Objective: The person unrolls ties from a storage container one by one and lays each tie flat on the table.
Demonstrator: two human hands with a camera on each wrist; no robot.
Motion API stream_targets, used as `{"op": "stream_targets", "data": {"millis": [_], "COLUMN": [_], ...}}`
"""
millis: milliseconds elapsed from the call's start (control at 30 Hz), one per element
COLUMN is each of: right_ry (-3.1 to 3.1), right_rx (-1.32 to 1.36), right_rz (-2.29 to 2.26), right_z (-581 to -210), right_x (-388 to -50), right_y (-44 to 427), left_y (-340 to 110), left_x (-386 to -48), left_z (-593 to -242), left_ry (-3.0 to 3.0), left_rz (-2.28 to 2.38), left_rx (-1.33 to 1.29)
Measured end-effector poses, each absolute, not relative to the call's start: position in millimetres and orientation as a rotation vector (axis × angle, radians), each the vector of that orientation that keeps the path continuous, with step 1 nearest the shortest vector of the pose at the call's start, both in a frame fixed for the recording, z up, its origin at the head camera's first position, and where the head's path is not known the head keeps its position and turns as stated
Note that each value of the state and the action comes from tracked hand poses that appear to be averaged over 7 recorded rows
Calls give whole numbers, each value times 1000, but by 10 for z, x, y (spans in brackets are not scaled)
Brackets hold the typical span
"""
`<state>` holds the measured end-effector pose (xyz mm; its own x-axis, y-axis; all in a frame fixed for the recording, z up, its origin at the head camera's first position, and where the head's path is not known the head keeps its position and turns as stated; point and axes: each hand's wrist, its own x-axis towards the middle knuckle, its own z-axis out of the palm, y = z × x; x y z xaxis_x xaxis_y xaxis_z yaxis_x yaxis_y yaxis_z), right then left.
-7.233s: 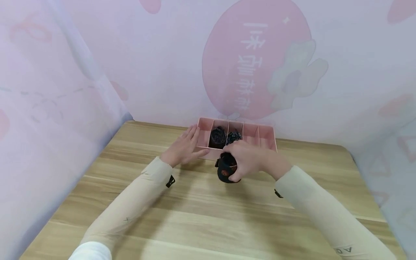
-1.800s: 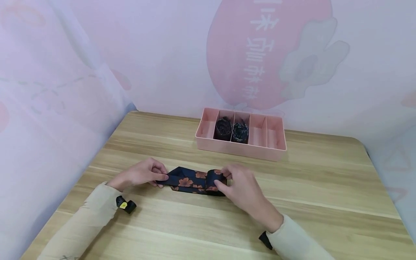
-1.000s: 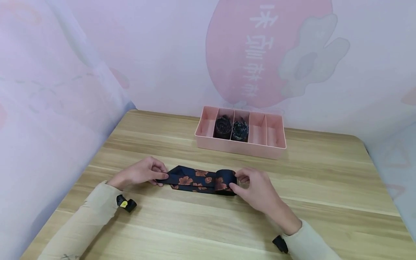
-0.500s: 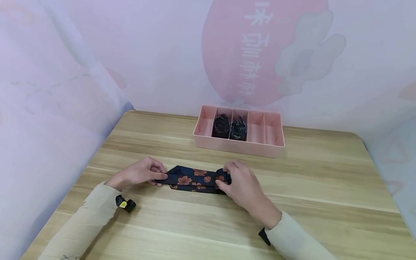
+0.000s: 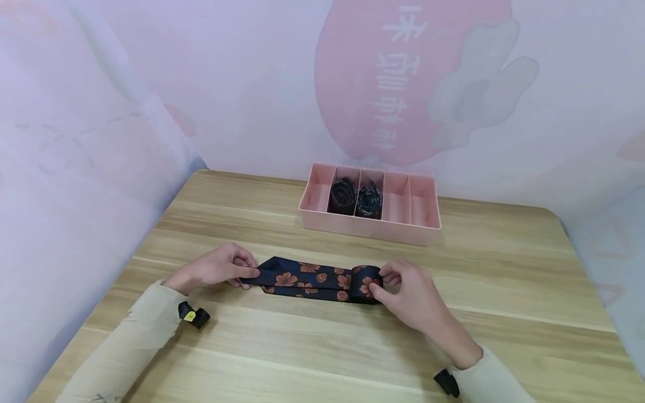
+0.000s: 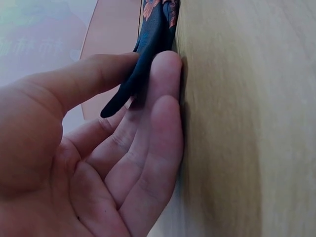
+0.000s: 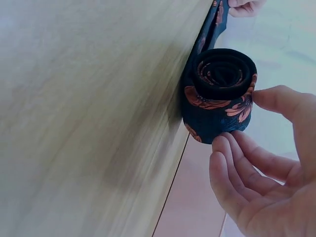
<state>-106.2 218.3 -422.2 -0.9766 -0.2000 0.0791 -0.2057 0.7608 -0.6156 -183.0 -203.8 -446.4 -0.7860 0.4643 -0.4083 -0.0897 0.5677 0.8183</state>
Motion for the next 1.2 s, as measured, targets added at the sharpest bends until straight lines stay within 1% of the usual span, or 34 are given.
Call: {"op": "stream_targets", "data": {"millis": [133,333,467,633,1000,1100,1200], "right_ry": [-2898,-2791,-2799,-2862,-2938,-2929,-2876], "right_rx": [318,501,520,436,266,249,297], "right_rz": [992,740,613,625,817,797,749], "right_z": [-4183,-4173,-4210,-4215,-4186,-4180,-4175], "right_x": [-1061,-1108,-1122,-1110,-987,-981,-987], "right_y": [2115,1786,1680,1816,2419,2443,2365], "left_y": [-2042,-2062,-2065,-2057,-2029,-2027,-2024], "left_x": [-1830,-1833,-1834,-1833,-1840,-1836,-1834], "left_z": [-4468,-4477,-4488,-4481,-4436,-4436,-4443], "left_ry": [2197,2205,2194,2185,2203,2204,2207], "left_rz": [1198,1206,1211,1212,1180,1178,1176], "left_rx": [305,301,302,313,303,302,303]}}
